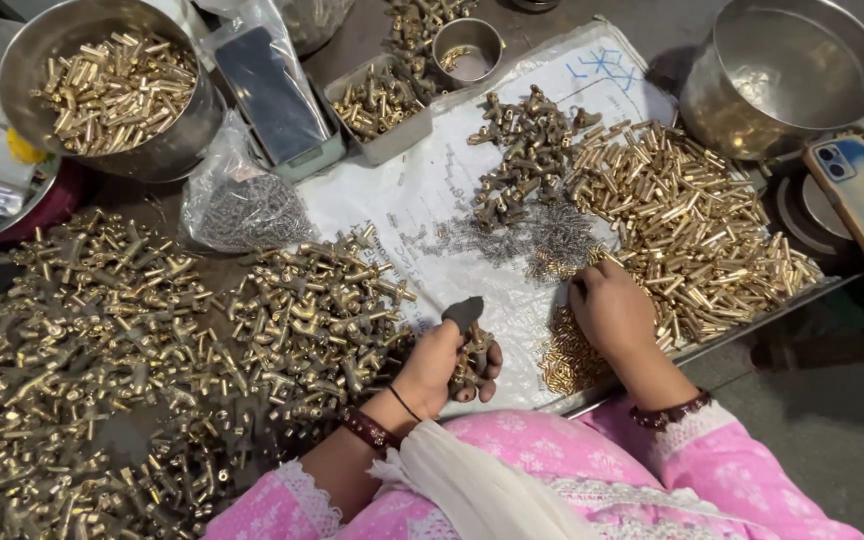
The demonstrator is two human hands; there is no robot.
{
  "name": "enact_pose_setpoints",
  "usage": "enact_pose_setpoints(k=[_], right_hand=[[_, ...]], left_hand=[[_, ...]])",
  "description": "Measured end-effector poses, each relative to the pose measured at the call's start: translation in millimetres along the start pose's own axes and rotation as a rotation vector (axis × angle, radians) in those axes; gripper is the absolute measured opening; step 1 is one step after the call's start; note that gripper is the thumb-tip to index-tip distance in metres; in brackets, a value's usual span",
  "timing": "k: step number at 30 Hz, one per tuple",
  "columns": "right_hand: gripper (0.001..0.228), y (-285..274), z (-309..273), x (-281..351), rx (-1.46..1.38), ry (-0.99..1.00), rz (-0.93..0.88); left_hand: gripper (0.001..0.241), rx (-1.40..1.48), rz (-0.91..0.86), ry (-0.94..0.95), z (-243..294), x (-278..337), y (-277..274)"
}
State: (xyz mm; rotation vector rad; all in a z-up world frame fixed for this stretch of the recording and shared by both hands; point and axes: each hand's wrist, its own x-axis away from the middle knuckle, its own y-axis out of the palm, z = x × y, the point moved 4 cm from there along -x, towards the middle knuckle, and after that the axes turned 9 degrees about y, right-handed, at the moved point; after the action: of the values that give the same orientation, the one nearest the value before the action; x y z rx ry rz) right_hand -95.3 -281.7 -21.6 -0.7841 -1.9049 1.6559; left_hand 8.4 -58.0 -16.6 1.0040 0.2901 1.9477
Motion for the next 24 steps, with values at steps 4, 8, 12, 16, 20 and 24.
enact_pose_setpoints(k=[4, 8, 12, 16, 20, 24], right_hand=[[0.017, -27, -20, 17, -0.462, 0.011, -0.173], [0.014, -72, -71, 56, -0.814, -0.374, -0.165], [0.016, -71, -75, 58, -0.742, -0.441, -0.117], [0.014, -68, -76, 52, -0.724, -0.423, -0.13], [0.016, -66, -76, 44, -0.767, -0.455, -0.216], [0.017, -65, -77, 43, -0.744, -0.398, -0.292]], left_hand=[[0.064, -0.008, -0.027, 0.025, 2, 0, 7], [0.056, 0.074, -0.042, 0.115, -6, -12, 6], [0.049, 0.142, -0.088, 0.16, -18, -25, -4], [0.05, 0.187, -0.12, 0.172, -12, -24, -3], [0.041, 0.196, -0.116, 0.205, -10, -25, -5], [0.042, 0.101, -0.115, 0.199, -28, -36, -20]])
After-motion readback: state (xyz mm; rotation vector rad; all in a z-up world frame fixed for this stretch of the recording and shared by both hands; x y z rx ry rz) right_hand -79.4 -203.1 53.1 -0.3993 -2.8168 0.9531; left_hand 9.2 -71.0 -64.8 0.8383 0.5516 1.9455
